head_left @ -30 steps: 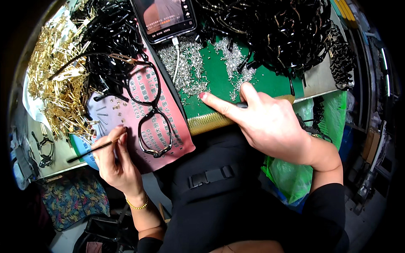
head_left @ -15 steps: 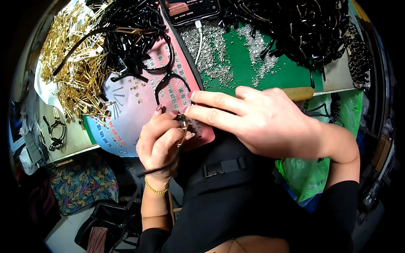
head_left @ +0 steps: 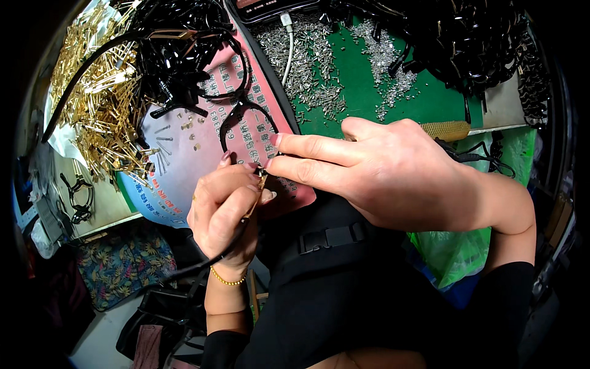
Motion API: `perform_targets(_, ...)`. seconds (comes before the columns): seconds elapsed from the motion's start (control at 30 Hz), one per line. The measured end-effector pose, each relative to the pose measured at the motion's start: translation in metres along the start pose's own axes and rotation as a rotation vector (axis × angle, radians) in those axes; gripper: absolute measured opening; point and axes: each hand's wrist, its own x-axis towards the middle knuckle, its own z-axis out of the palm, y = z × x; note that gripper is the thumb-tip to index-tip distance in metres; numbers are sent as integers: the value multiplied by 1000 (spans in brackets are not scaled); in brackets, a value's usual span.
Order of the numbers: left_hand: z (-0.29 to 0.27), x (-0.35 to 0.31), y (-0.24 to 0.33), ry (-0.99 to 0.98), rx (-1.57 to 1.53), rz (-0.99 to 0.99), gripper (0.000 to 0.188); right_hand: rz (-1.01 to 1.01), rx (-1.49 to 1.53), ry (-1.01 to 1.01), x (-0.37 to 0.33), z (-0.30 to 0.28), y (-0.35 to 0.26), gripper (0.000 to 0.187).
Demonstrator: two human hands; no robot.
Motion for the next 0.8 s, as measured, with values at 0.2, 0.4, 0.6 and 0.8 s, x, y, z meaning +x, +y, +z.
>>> perform_targets(0.2,-2,3,0,-45,-1,-83,29,7,8,-42,1,-3,1,59)
perform_targets(0.4,-3,0,-3,-54,46,-27,32,-2,26,-48,1,-2,3,58)
perform_targets(0.6,-5,-6,-8,-33,18,-31,31,-57,-90,0,3,1,2,51)
perform_targets(0.8,-4,-9,-13,2,-77,-51,32,-184,-373,207,9,15,2,24)
